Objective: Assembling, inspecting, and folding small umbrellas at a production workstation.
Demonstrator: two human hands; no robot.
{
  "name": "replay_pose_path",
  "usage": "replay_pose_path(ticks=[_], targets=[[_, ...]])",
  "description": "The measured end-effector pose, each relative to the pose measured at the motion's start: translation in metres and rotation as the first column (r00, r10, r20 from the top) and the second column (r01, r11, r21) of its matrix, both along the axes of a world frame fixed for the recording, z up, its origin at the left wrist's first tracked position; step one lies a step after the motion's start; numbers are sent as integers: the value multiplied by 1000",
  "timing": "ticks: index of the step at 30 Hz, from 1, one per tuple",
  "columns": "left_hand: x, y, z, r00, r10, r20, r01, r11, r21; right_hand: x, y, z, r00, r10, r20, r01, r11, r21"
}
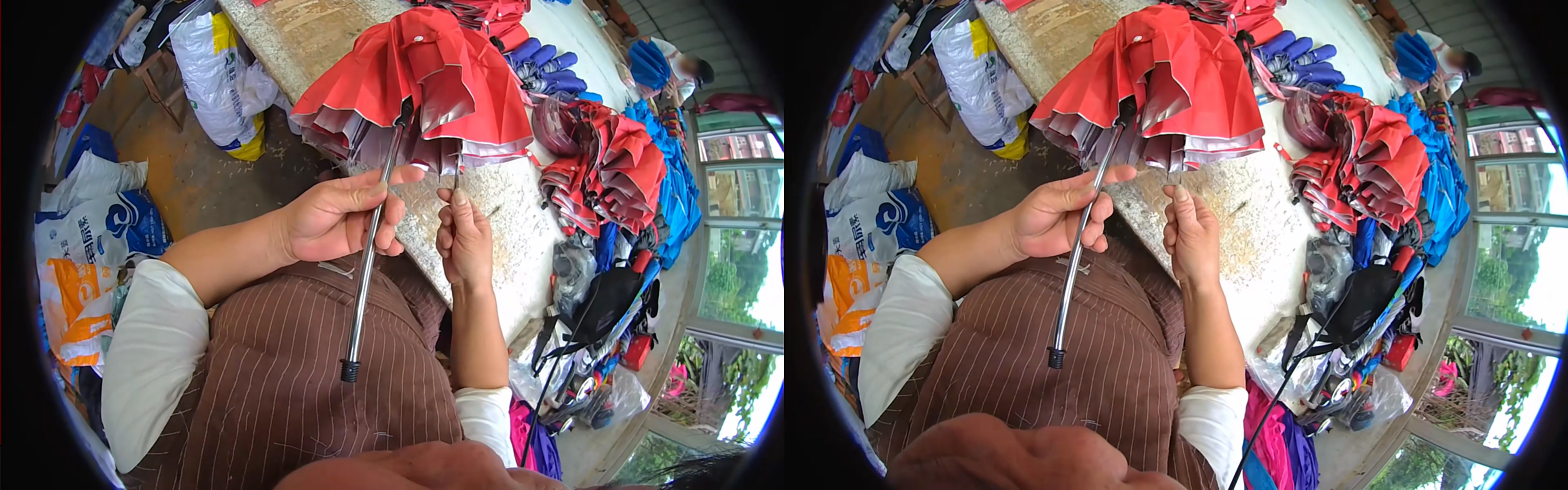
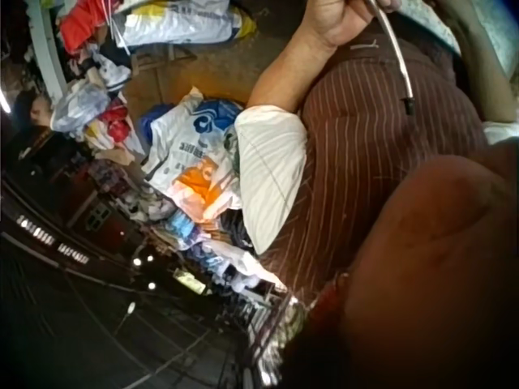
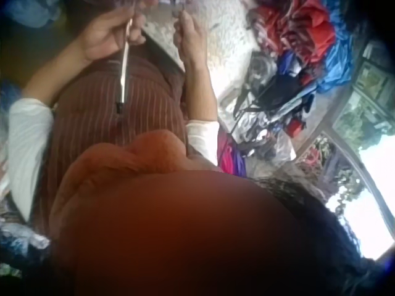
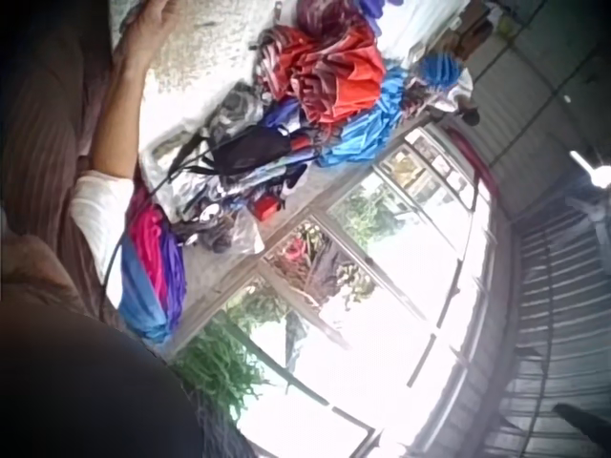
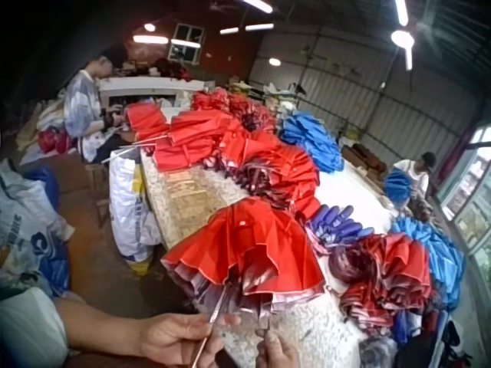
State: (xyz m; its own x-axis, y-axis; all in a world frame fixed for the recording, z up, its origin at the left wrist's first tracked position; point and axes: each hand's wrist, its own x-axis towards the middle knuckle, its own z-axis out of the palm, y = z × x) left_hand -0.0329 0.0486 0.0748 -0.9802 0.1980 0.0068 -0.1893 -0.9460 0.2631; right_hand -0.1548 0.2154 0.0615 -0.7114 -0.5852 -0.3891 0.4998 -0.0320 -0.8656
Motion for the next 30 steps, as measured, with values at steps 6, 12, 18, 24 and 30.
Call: replay_pose_path(ticks=[6,12,18,24,30], targets=[[2,1,-4,1000,-10,-10,10,1000,10,-9,-10,-5,1000,-11,26,13,998,-62],[3,-3,-4,1000,-12,-5,12,999,29,13,5,-8,987,142,-69,-142,990,-6],[4,-3,-2,1000,-4,8,4,999,35,15,5,-19,999,-43,21,43,999,-1],[3,-3,-3,1000,-14,-13,15,998,53,5,-7,-21,999,-36,14,36,998,-60],[5,-5,-4,1000,-8,-17,9,998,70,10,1,-21,1000,27,0,-27,992,-121]])
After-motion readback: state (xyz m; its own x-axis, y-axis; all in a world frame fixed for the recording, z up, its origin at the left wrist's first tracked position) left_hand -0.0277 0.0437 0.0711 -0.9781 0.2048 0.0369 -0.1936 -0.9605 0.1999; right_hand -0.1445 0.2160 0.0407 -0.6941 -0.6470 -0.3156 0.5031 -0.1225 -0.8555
